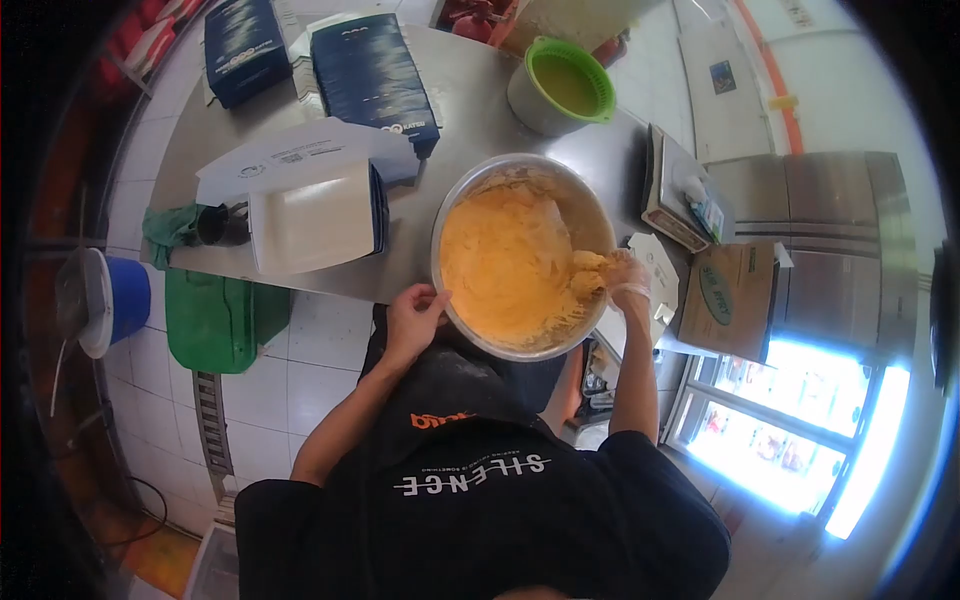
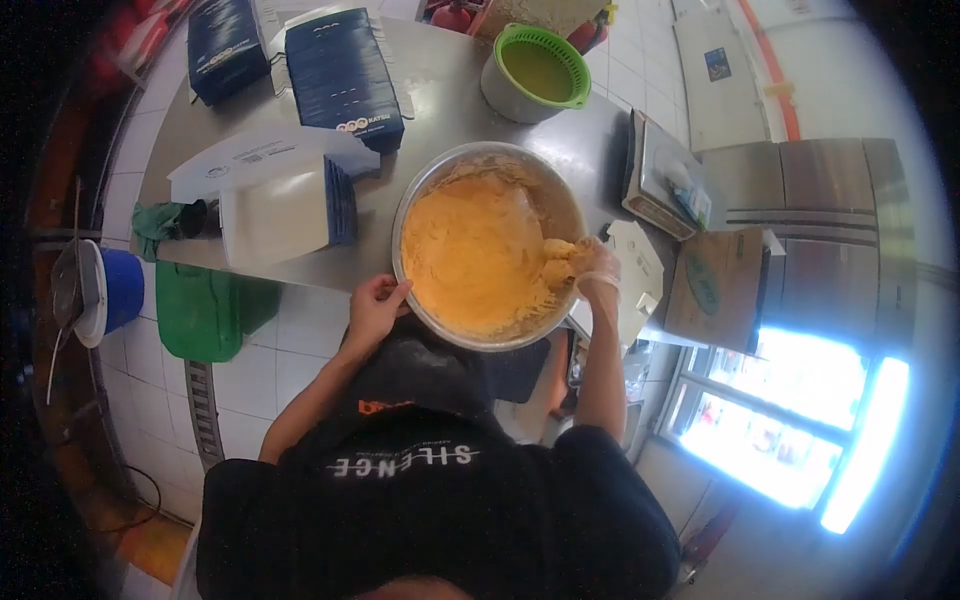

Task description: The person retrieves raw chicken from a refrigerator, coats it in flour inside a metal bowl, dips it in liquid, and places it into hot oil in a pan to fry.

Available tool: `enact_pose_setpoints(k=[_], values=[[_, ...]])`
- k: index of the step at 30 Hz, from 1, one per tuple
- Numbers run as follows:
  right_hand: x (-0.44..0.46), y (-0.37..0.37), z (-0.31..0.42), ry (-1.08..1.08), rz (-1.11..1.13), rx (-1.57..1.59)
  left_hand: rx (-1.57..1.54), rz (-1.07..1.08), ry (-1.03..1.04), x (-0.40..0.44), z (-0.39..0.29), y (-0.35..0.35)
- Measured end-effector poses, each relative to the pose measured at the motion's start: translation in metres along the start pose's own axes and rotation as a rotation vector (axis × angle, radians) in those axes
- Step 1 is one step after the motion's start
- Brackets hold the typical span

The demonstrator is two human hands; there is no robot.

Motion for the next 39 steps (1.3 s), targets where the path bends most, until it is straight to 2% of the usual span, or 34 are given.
enact_pose_setpoints(k=[2, 5, 6, 9, 10, 13, 16, 18, 21, 23, 24, 27, 30, 31, 33, 35, 37, 39], values=[[0.011, -0.014, 0.006, -0.068, 0.045, 0.023, 0.038, -0.092, 0.027, 0.000, -0.004, 0.009], [0.030, -0.042, 0.021, -0.071, 0.083, 0.141, 0.000, -0.091, 0.034, 0.011, -0.002, 0.027], [0.033, -0.058, 0.044, 0.024, 0.113, 0.285, 0.001, -0.100, 0.041, 0.014, -0.003, 0.034], [0.072, -0.089, 0.068, 0.012, 0.150, 0.410, -0.009, -0.109, 0.056, 0.026, -0.013, 0.056], [0.094, -0.094, 0.066, -0.258, 0.044, 0.282, -0.030, -0.109, 0.040, 0.030, -0.015, 0.063], [0.137, -0.113, 0.126, -0.144, -0.002, 0.343, -0.046, -0.107, 0.013, 0.039, -0.020, 0.074], [0.219, -0.088, 0.135, -0.490, -0.103, 0.108, -0.090, -0.114, -0.002, 0.044, -0.020, 0.081], [0.264, -0.069, 0.150, -0.602, -0.105, -0.003, -0.134, -0.131, -0.010, 0.043, -0.021, 0.084], [0.337, -0.018, 0.159, -0.595, -0.128, 0.039, -0.047, -0.181, -0.018, 0.041, -0.028, 0.086], [0.356, 0.003, 0.170, -0.572, -0.014, -0.176, -0.033, -0.212, -0.044, 0.040, -0.026, 0.087], [0.359, 0.008, 0.170, -0.581, 0.000, -0.175, -0.036, -0.224, -0.053, 0.040, -0.025, 0.087], [0.367, 0.017, 0.173, -0.727, 0.113, -0.327, 0.147, -0.286, 0.034, 0.039, -0.030, 0.085], [0.385, 0.031, 0.170, -0.679, 0.167, -0.709, 0.115, -0.282, 0.048, 0.036, -0.038, 0.086], [0.393, 0.043, 0.161, -0.676, 0.159, -0.701, 0.131, -0.283, 0.032, 0.035, -0.034, 0.086], [0.403, 0.048, 0.151, -0.850, 0.119, -0.445, 0.124, -0.300, 0.042, 0.036, -0.025, 0.087], [0.404, 0.055, 0.140, -0.671, 0.014, -0.137, 0.203, -0.320, 0.028, 0.034, -0.033, 0.089], [0.437, 0.082, 0.133, -0.736, 0.011, -0.259, 0.111, -0.237, 0.018, 0.042, -0.017, 0.086], [0.426, 0.059, 0.145, -0.621, -0.023, -0.215, 0.076, -0.250, 0.041, 0.046, -0.025, 0.089]])
Point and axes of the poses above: each hand's wrist, its own x-axis towards the middle knuckle, its own y-axis out of the palm, z = x × y, the point moved 1 cm from there along x, towards the middle knuckle, and after that the axes turned 7 degrees about x, right-handed, at the moved point
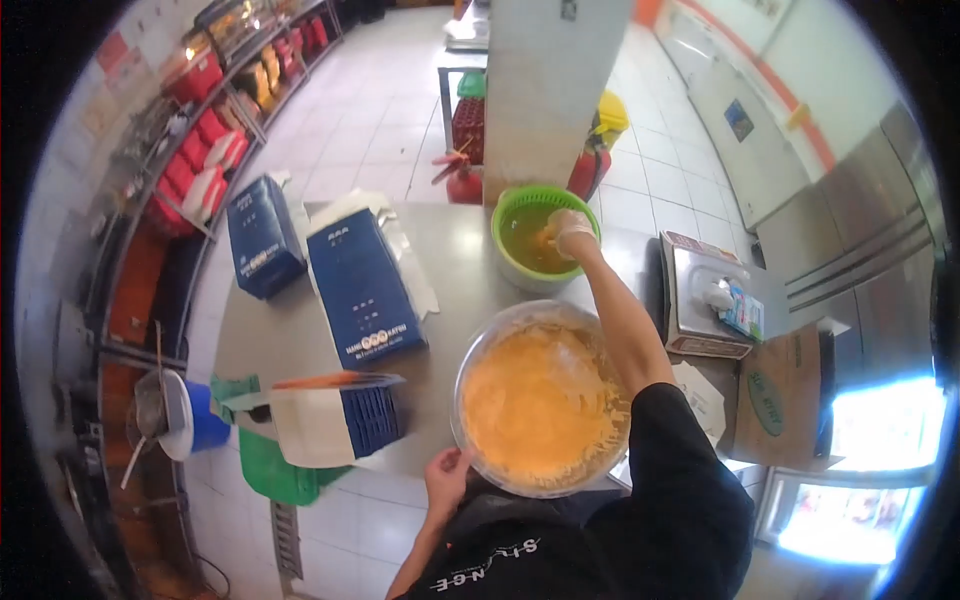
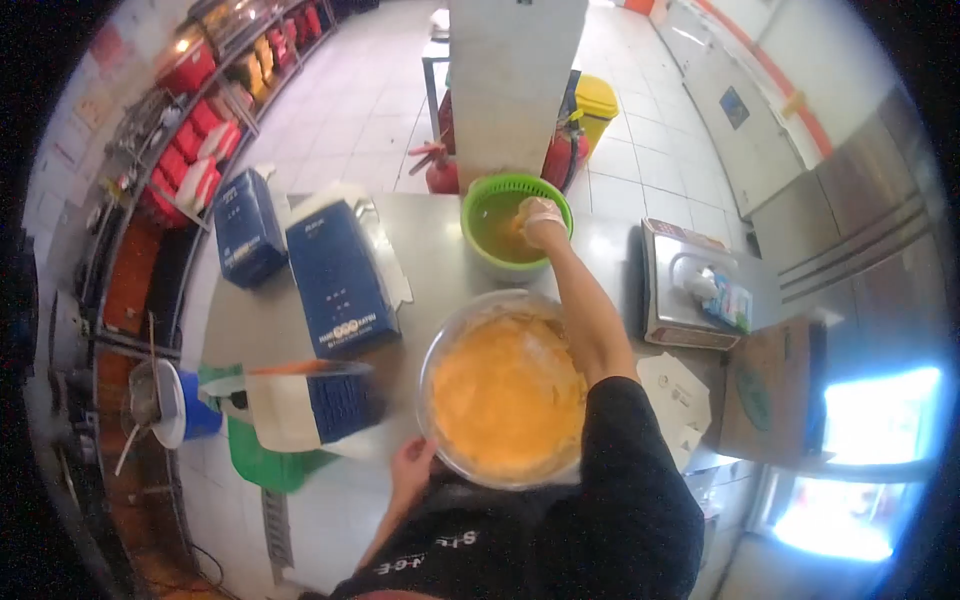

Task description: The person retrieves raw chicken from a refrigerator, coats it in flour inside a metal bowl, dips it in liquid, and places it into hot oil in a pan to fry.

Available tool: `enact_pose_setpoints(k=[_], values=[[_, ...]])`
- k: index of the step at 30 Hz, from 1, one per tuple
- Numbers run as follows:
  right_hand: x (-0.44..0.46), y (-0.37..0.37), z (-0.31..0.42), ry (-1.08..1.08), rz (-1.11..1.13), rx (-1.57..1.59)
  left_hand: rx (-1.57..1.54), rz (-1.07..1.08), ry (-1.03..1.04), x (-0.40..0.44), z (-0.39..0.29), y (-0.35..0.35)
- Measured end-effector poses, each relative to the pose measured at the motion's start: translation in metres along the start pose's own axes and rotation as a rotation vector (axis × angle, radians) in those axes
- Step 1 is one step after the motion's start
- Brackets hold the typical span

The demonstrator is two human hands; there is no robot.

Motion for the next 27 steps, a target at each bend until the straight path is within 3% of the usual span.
enact_pose_setpoints(k=[2, 4, 5, 8, 13, 15, 19, 21, 25, 27], values=[[0.001, 0.000, 0.003, 0.086, 0.034, 0.051, 0.062, -0.007, -0.080, -0.008, -0.005, -0.003], [0.015, 0.021, -0.010, -0.159, 0.161, -0.111, 0.114, -0.008, -0.006, -0.008, 0.010, -0.009], [0.003, -0.015, 0.012, -0.353, 0.195, -0.225, 0.066, 0.007, -0.021, -0.008, 0.006, -0.007], [0.012, -0.012, 0.005, -0.201, 0.242, -0.194, 0.013, 0.032, -0.047, -0.010, -0.006, -0.001], [0.015, -0.025, 0.022, -0.235, 0.312, -0.185, 0.058, -0.002, -0.028, -0.010, -0.008, -0.003], [0.003, -0.034, 0.031, -0.137, 0.252, -0.086, 0.050, 0.004, -0.028, -0.013, -0.008, -0.002], [0.009, -0.041, 0.043, -0.214, 0.294, -0.153, -0.015, 0.001, -0.081, -0.012, -0.006, -0.003], [0.007, -0.044, 0.044, -0.123, 0.094, 0.045, -0.011, 0.008, -0.056, -0.012, -0.008, -0.003], [0.008, -0.067, 0.057, -0.166, 0.076, -0.106, 0.027, 0.019, -0.065, -0.011, -0.006, -0.006], [0.007, -0.068, 0.053, -0.316, -0.145, -0.157, 0.044, -0.001, -0.058, -0.012, -0.009, -0.007]])
Point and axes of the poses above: each hand's wrist, its own x-axis towards the middle knuckle, its own y-axis out of the palm, z = x × y, the point moved 1 cm from there along x, towards the middle knuckle, and after that the axes turned 7 degrees about x, right-handed, at the moved point
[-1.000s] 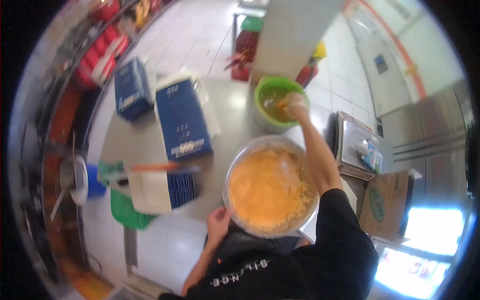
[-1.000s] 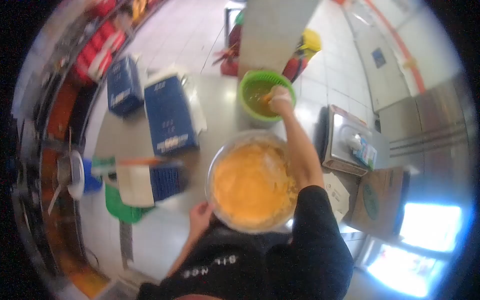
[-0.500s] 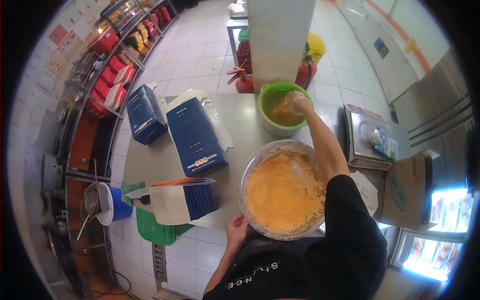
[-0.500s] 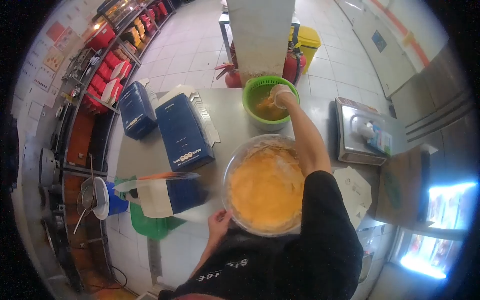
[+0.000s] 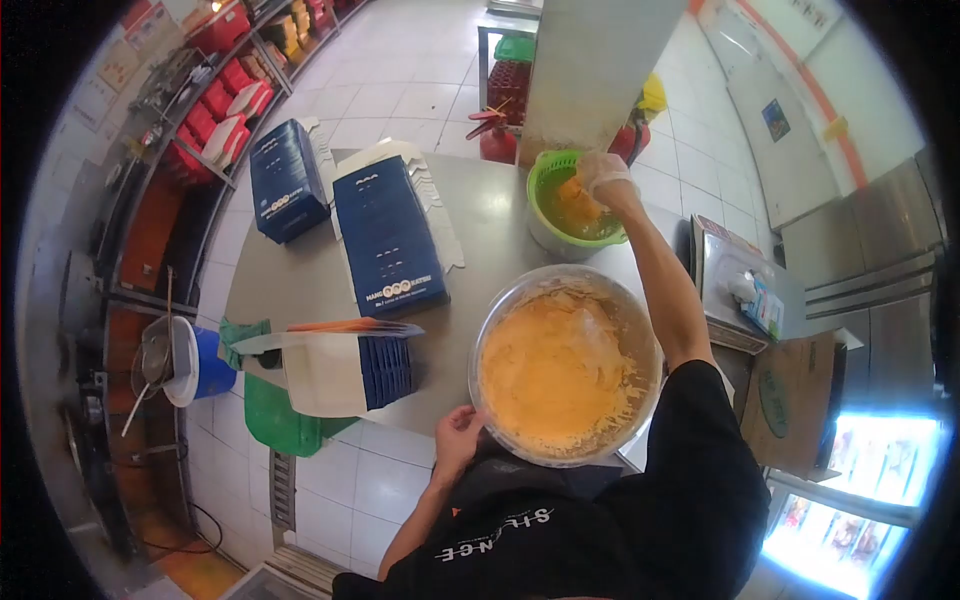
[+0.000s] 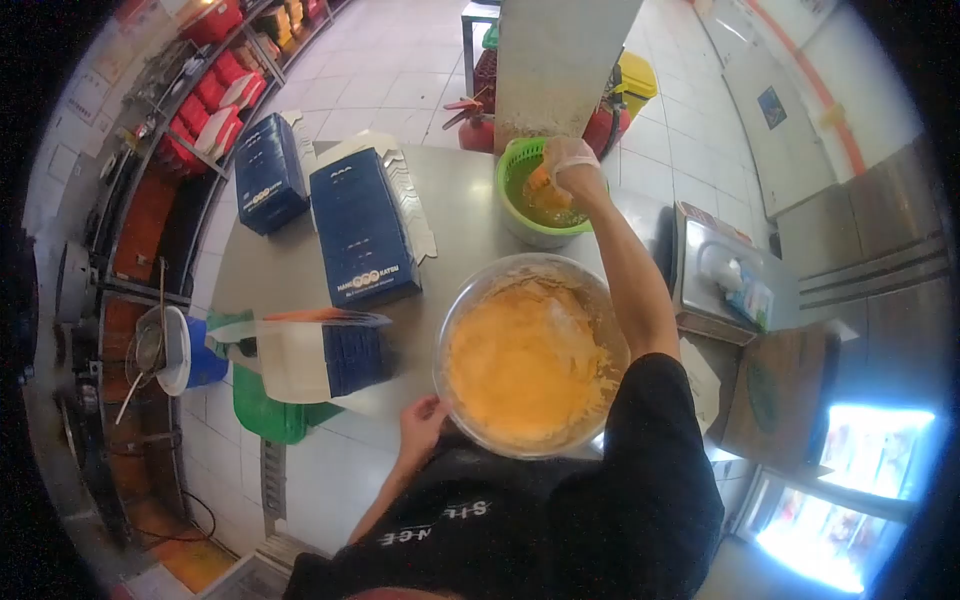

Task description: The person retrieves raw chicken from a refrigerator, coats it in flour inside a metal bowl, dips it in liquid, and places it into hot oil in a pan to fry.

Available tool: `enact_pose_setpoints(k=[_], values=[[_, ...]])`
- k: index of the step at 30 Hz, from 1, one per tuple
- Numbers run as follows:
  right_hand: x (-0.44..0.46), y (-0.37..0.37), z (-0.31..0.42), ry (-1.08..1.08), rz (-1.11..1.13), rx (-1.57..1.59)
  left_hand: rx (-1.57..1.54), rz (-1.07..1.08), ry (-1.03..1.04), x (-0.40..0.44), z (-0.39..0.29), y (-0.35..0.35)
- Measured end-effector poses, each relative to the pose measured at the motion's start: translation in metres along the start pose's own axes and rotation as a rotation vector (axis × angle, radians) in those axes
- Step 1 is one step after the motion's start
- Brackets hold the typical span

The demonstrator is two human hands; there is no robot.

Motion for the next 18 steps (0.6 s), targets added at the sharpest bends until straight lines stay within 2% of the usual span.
enact_pose_setpoints(k=[3, 6, 13, 18], values=[[-0.006, -0.019, 0.012, 0.086, -0.073, 0.105, -0.049, 0.027, 0.009, 0.002, 0.004, 0.000], [-0.006, -0.012, 0.012, 0.038, -0.019, -0.012, -0.065, 0.042, 0.027, 0.005, 0.009, -0.001], [-0.008, 0.009, 0.010, 0.045, 0.062, -0.027, -0.016, 0.035, 0.061, 0.001, -0.008, -0.006], [-0.012, -0.023, 0.023, 0.181, 0.050, 0.095, -0.025, 0.065, 0.043, 0.004, -0.002, -0.005]])
Point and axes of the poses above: each hand's wrist, its own x-axis towards the middle knuckle, its own y-axis out of the palm, z = x × y, the point moved 1 cm from there along x, towards the middle knuckle, and after that the axes turned 7 degrees about x, right-handed, at the moved point
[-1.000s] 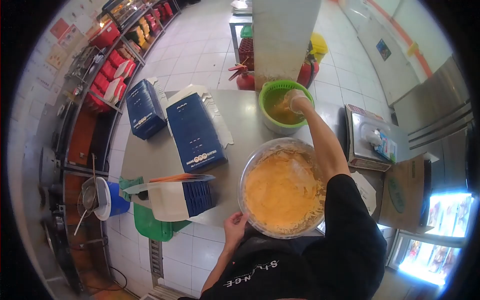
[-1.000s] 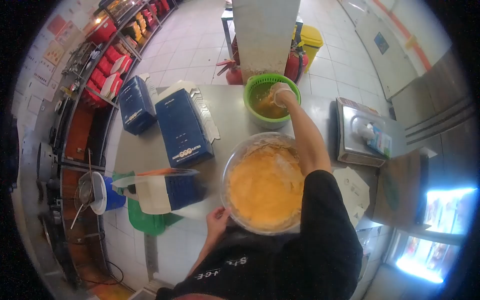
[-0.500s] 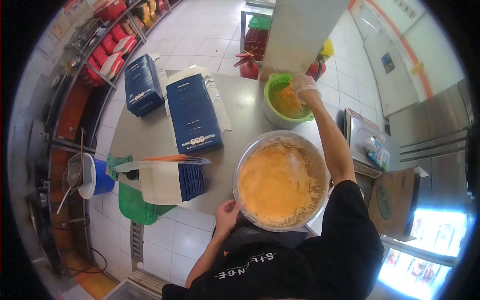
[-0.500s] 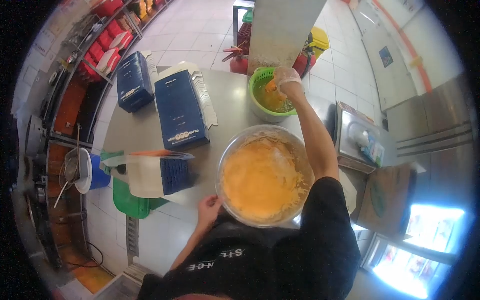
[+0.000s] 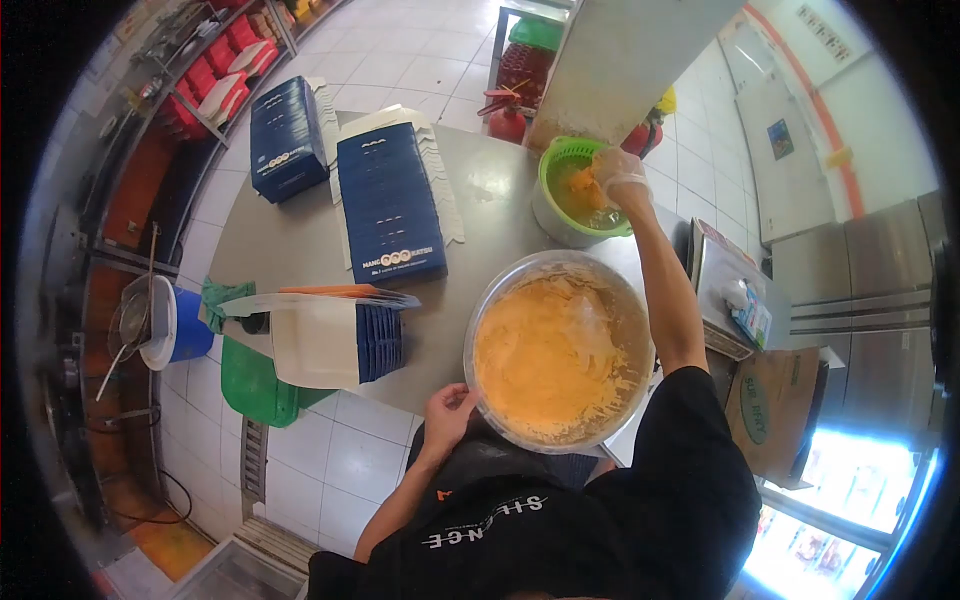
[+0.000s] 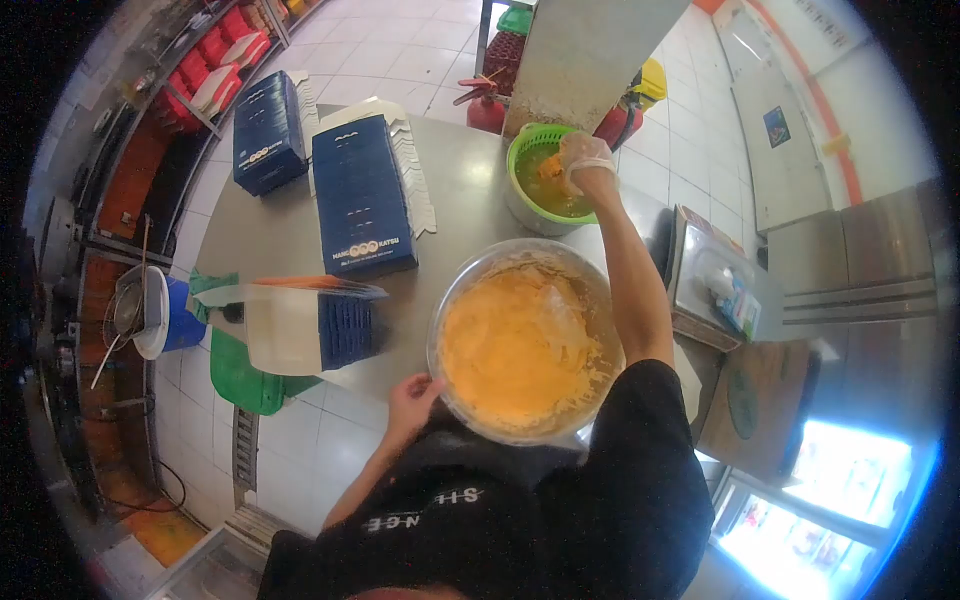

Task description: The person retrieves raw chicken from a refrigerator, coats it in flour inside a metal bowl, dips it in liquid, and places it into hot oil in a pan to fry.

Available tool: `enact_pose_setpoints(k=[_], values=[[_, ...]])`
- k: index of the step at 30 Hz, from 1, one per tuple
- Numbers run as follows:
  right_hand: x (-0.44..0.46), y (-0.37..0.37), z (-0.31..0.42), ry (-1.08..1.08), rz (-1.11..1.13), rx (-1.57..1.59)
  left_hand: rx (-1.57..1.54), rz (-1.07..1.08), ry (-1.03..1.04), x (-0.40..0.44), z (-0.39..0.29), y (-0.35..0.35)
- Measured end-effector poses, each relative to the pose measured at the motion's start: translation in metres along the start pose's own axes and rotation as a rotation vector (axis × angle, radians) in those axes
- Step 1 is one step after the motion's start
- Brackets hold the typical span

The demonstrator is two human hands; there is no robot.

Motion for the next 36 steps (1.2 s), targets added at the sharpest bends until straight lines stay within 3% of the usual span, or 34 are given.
enact_pose_setpoints(k=[3, 6, 8, 15, 17, 19, 21, 23, 26, 27, 29, 30, 31, 33, 34, 36], values=[[-0.005, -0.010, 0.001, -0.120, -0.060, 0.006, 0.006, 0.011, 0.080, 0.003, 0.005, 0.000], [-0.002, -0.013, 0.007, 0.070, -0.061, 0.004, 0.026, 0.021, 0.047, 0.003, 0.001, -0.001], [-0.013, -0.023, 0.009, 0.046, -0.120, 0.069, 0.011, 0.011, 0.023, 0.002, -0.004, -0.001], [-0.132, -0.099, 0.086, -0.035, -0.157, 0.198, -0.020, 0.023, 0.029, 0.008, 0.010, -0.003], [-0.168, -0.103, 0.109, 0.116, 0.029, 0.320, -0.121, 0.038, -0.008, 0.007, 0.009, -0.003], [-0.198, -0.078, 0.105, -0.006, 0.127, 0.521, -0.066, 0.065, -0.035, 0.006, -0.002, -0.005], [-0.225, -0.069, 0.122, 0.033, 0.172, 0.481, 0.005, 0.066, -0.008, 0.006, 0.005, -0.005], [-0.252, -0.063, 0.132, 0.056, 0.212, 0.444, 0.248, -0.101, 0.061, 0.003, 0.006, -0.007], [-0.297, -0.045, 0.137, 0.458, 0.435, 0.614, 0.514, -0.192, 0.119, -0.024, -0.032, -0.016], [-0.315, -0.027, 0.139, 0.466, 0.436, 0.611, 0.514, -0.184, 0.117, -0.031, -0.050, -0.016], [-0.353, 0.022, 0.141, 0.864, 0.182, 1.289, 0.562, 0.282, 0.226, -0.046, -0.086, -0.004], [-0.361, 0.036, 0.150, 1.036, 0.099, 1.596, 0.621, 0.388, 0.334, -0.052, -0.103, 0.005], [-0.363, 0.026, 0.165, 1.038, 0.101, 1.594, 0.679, 0.493, 0.445, -0.055, -0.113, 0.017], [-0.365, -0.005, 0.192, 1.135, -0.149, 2.159, 0.728, 0.514, 0.566, -0.052, -0.100, 0.043], [-0.367, -0.006, 0.190, 1.135, -0.149, 2.157, 0.773, 0.531, 0.688, -0.052, -0.092, 0.052], [-0.369, -0.002, 0.183, 1.176, -0.138, 2.554, 0.686, 0.570, 0.729, -0.058, -0.087, 0.057]])
Point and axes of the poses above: each hand's wrist, its own x-axis towards the middle knuckle, its own y-axis out of the palm, z = x × y, the point moved 1 cm from there along x, towards the middle knuckle, and after that the axes turned 7 degrees about x, right-handed, at the moved point
